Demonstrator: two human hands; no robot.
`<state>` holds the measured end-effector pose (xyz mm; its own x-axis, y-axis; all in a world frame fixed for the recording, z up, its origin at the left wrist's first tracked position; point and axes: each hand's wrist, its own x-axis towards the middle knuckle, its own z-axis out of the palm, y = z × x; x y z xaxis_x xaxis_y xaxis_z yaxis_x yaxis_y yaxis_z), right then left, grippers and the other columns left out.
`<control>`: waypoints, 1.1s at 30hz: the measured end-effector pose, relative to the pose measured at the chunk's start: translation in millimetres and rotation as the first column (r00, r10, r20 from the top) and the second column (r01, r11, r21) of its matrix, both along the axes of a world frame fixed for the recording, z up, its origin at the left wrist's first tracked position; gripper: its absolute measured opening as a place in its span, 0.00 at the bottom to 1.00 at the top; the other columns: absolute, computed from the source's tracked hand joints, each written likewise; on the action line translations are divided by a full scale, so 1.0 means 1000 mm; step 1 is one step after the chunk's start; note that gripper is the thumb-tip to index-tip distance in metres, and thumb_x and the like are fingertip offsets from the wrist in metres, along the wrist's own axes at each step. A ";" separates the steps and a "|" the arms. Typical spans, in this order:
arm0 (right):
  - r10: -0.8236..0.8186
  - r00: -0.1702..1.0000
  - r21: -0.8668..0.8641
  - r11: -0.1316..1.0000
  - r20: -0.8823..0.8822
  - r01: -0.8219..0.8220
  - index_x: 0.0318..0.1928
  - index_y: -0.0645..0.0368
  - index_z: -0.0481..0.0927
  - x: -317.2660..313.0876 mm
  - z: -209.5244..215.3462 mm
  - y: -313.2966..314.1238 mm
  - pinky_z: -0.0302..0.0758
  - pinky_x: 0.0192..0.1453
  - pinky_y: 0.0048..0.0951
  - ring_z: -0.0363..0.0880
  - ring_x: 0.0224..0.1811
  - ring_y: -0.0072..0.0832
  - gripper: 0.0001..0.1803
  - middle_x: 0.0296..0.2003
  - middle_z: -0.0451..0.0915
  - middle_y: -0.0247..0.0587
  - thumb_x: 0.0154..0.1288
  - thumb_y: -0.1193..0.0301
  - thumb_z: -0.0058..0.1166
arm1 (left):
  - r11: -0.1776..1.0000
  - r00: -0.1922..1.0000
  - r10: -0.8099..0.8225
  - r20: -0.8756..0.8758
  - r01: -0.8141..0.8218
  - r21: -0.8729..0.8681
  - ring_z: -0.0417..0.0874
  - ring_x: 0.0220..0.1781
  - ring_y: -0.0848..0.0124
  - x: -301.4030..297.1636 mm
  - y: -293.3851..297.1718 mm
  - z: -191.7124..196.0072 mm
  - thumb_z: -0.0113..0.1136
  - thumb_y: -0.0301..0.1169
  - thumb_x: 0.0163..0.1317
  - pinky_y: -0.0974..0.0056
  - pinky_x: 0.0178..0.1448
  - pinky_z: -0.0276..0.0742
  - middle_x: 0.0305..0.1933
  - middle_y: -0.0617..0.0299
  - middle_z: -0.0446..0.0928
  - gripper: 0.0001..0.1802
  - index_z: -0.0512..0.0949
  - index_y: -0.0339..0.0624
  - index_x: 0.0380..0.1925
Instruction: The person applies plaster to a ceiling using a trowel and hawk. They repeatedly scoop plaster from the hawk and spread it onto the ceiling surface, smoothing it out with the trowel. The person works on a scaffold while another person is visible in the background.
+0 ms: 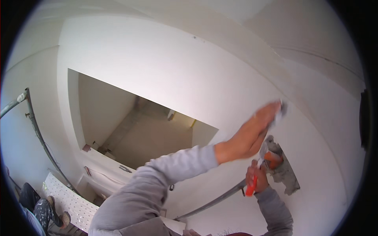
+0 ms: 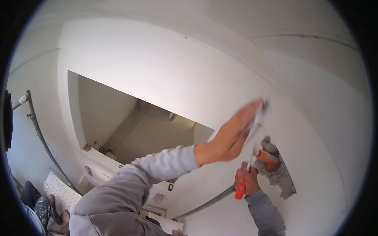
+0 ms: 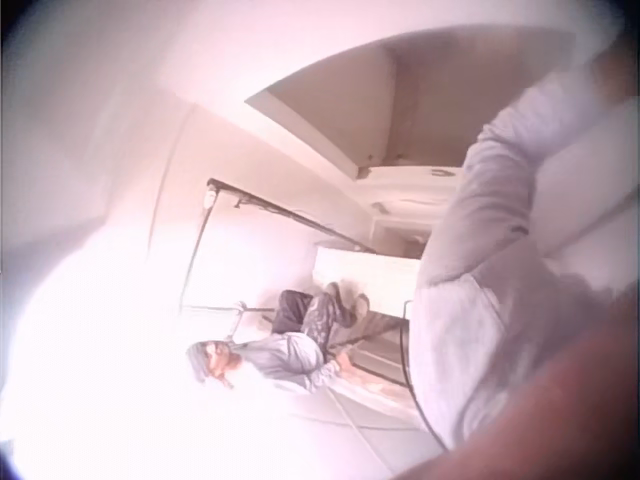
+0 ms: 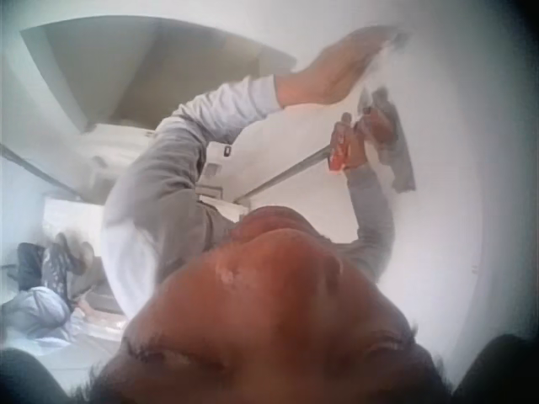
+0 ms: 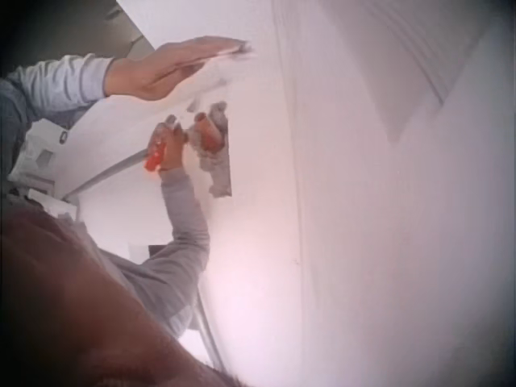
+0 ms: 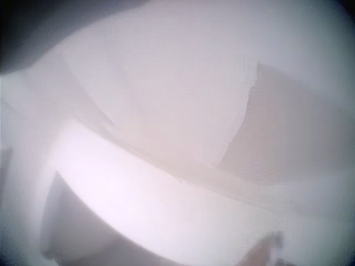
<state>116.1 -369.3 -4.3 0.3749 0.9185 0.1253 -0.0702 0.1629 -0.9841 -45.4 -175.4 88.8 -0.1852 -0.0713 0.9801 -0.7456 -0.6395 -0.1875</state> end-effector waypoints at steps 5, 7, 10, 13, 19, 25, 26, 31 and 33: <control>0.471 0.853 -0.289 0.804 -0.225 -0.520 0.36 0.51 0.65 -0.029 -0.015 -0.013 0.66 0.19 0.29 0.67 0.14 0.25 0.16 0.18 0.68 0.33 0.67 0.69 0.64 | 0.895 0.918 -0.012 -0.397 0.187 0.406 0.55 0.83 0.44 -0.078 0.010 -0.054 0.53 0.16 0.64 0.45 0.82 0.56 0.83 0.48 0.55 0.40 0.58 0.37 0.77; 0.488 0.859 -0.358 0.783 -0.154 -0.509 0.39 0.52 0.67 -0.032 -0.019 -0.017 0.65 0.19 0.29 0.67 0.15 0.25 0.16 0.18 0.69 0.34 0.65 0.71 0.65 | 0.874 0.867 -0.002 -0.498 0.243 0.420 0.53 0.85 0.46 -0.091 0.012 -0.074 0.55 0.16 0.62 0.42 0.83 0.52 0.83 0.48 0.55 0.42 0.56 0.38 0.78; 0.430 0.902 -0.358 0.848 0.032 -0.391 0.39 0.56 0.69 -0.036 -0.022 -0.007 0.67 0.18 0.31 0.68 0.14 0.24 0.17 0.17 0.70 0.35 0.60 0.75 0.68 | 0.893 0.838 0.175 -0.516 0.086 0.443 0.52 0.85 0.46 -0.103 0.025 -0.099 0.54 0.17 0.64 0.41 0.83 0.52 0.83 0.49 0.55 0.41 0.56 0.38 0.78; 0.386 0.921 -0.303 0.885 0.055 -0.353 0.37 0.55 0.66 -0.052 -0.008 0.001 0.66 0.17 0.31 0.69 0.14 0.26 0.17 0.17 0.71 0.37 0.58 0.81 0.64 | 0.852 0.652 0.465 -0.599 -0.144 0.504 0.54 0.84 0.46 -0.121 0.064 -0.125 0.53 0.17 0.65 0.41 0.82 0.53 0.82 0.47 0.56 0.38 0.58 0.38 0.77; 0.318 0.946 -0.185 0.928 -0.063 -0.324 0.35 0.51 0.60 -0.038 -0.010 0.012 0.67 0.16 0.31 0.69 0.12 0.28 0.17 0.16 0.69 0.37 0.59 0.85 0.53 | 0.734 0.821 0.504 -0.268 -0.571 -0.369 0.72 0.69 0.53 -0.176 0.195 -0.068 0.45 0.22 0.72 0.54 0.72 0.68 0.70 0.43 0.70 0.29 0.62 0.32 0.74; 0.197 0.979 -0.232 0.951 -0.057 -0.205 0.36 0.49 0.61 -0.017 -0.025 0.027 0.69 0.17 0.32 0.68 0.11 0.26 0.15 0.17 0.68 0.35 0.62 0.83 0.50 | 0.648 0.689 0.658 0.303 -0.314 -0.694 0.75 0.59 0.64 -0.265 0.278 0.084 0.38 0.28 0.80 0.64 0.66 0.69 0.62 0.47 0.75 0.27 0.58 0.30 0.75; 0.183 0.981 -0.223 0.956 -0.062 -0.193 0.36 0.48 0.61 -0.015 -0.025 0.028 0.69 0.17 0.32 0.68 0.11 0.26 0.15 0.18 0.68 0.34 0.62 0.83 0.50 | 0.679 0.669 0.650 0.360 -0.298 -0.671 0.75 0.60 0.63 -0.268 0.275 0.093 0.38 0.29 0.80 0.64 0.67 0.68 0.63 0.47 0.75 0.28 0.56 0.31 0.76; 0.088 0.996 -0.205 0.975 -0.019 -0.090 0.36 0.48 0.62 -0.011 -0.025 0.024 0.70 0.17 0.31 0.68 0.12 0.25 0.14 0.18 0.68 0.32 0.62 0.81 0.51 | 0.712 0.752 0.584 0.306 -0.293 -0.638 0.66 0.76 0.53 -0.232 0.240 0.107 0.39 0.28 0.80 0.59 0.78 0.59 0.76 0.40 0.63 0.32 0.48 0.29 0.79; 0.062 0.998 -0.172 0.983 -0.004 -0.062 0.36 0.48 0.62 -0.015 -0.023 0.025 0.70 0.17 0.31 0.68 0.12 0.25 0.14 0.18 0.68 0.32 0.62 0.80 0.52 | 0.725 0.700 0.618 0.360 -0.330 -0.604 0.62 0.79 0.50 -0.196 0.215 0.104 0.41 0.27 0.79 0.58 0.80 0.57 0.78 0.37 0.58 0.32 0.48 0.29 0.79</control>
